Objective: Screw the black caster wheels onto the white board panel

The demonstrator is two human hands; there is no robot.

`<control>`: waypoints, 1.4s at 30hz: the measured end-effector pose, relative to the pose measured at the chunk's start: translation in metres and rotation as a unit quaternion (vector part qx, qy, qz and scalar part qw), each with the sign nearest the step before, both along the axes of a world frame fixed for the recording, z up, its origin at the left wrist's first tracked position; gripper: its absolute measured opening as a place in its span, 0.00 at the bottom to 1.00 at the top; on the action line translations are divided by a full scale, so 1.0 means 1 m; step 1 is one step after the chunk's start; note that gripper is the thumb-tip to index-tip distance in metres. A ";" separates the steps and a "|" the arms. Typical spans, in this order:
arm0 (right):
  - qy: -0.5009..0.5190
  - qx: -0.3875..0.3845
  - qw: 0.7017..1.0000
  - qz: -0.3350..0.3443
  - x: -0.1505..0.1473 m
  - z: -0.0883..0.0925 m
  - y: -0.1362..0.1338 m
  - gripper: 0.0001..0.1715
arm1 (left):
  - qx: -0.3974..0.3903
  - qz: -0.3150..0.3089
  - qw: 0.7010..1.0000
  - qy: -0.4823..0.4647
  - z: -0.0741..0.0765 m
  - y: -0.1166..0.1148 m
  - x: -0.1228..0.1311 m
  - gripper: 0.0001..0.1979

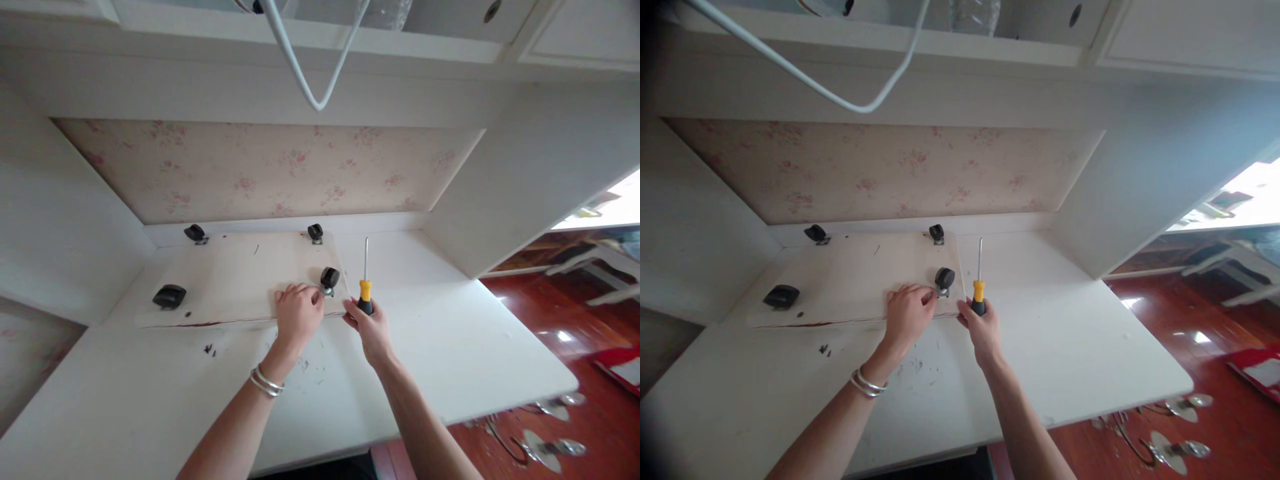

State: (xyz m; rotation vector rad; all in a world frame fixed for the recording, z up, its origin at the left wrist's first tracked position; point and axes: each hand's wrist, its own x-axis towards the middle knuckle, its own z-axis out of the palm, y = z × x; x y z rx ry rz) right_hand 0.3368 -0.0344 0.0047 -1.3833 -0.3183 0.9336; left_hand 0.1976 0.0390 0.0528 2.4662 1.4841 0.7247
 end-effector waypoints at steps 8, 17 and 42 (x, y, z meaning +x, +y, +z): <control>-0.049 -0.005 0.998 0.036 0.013 0.007 -0.007 0.26 | -0.015 -0.058 0.998 0.031 0.003 0.020 -0.013 0.08; -0.294 -0.163 0.937 0.095 0.068 0.026 -0.079 0.35 | -0.021 -0.085 0.996 0.034 0.002 0.028 -0.026 0.10; -0.392 -0.176 0.874 0.228 0.078 0.047 -0.062 0.31 | -0.059 -0.111 0.990 0.069 0.001 0.034 -0.014 0.12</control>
